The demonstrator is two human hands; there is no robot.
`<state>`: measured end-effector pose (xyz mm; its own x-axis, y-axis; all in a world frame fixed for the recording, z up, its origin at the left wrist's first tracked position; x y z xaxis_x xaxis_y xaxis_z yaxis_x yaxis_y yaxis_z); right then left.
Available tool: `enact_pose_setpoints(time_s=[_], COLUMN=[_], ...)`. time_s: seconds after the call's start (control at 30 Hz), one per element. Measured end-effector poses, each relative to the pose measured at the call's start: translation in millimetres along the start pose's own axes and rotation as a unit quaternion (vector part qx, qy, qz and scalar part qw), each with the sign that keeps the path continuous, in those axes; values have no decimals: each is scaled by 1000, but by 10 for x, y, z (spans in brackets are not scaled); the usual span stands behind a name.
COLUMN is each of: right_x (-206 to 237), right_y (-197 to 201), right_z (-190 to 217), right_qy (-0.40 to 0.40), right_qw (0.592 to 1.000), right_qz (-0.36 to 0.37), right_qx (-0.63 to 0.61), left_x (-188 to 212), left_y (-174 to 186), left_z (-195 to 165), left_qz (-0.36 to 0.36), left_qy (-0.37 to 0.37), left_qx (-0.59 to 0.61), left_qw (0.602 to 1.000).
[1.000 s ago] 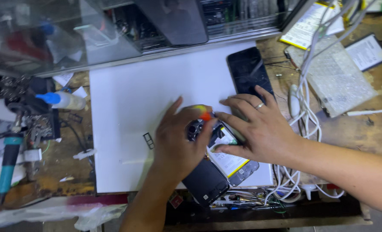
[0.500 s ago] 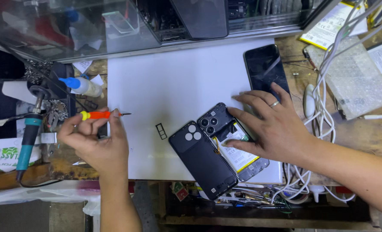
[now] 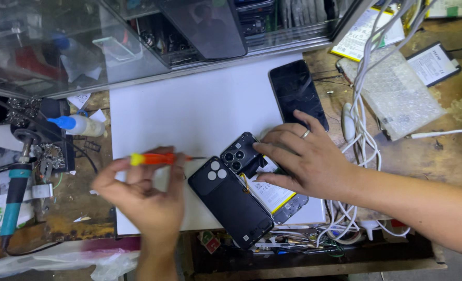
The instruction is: The person uses a small screwdriver to remove screws from the back of a disassembled smartphone. They then remove the camera module and place it on the table. The person continues to unscrew components and reposition the phone on the workbench.
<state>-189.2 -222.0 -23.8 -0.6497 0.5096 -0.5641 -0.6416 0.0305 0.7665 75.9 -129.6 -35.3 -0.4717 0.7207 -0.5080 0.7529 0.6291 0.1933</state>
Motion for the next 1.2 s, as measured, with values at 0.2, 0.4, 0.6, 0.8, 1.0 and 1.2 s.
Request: enact_pose_setpoints(time_s=[0.2, 0.4, 0.6, 0.8, 1.0, 1.2], right_x=[63, 110, 123, 131, 152, 153], right_y=[19, 30, 34, 25, 28, 29], right_z=[1, -15, -2, -8, 55, 71], right_qy=[28, 36, 45, 47, 63, 80], right_qw=[997, 995, 993, 992, 989, 986], right_qz=[-29, -38, -35, -31, -38, -28], right_qx=[-63, -85, -105, -112, -129, -147], left_x=[306, 353, 440, 528, 674, 817], left_y=[-429, -487, -439, -369, -269, -353], left_z=[-309, -384, -384, -394, -585, -489], left_qz=[71, 88, 78, 44, 28, -3], left_qy=[-4, -22, -17, -61, -66, -68], left_qx=[78, 87, 84, 80, -44, 44], left_qw=[994, 992, 993, 994, 996, 997])
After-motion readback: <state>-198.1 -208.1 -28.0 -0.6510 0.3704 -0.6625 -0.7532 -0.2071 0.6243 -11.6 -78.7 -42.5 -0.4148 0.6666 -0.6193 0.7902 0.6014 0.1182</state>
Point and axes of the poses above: each hand's wrist, its own x-axis away from the middle knuckle, its own y-axis out of the back of the hand, z = x × y, the point moved 1 cm from there along -x, towards the middle knuckle, and after that the axes turned 10 degrees about -z, right-handed, at the moved point
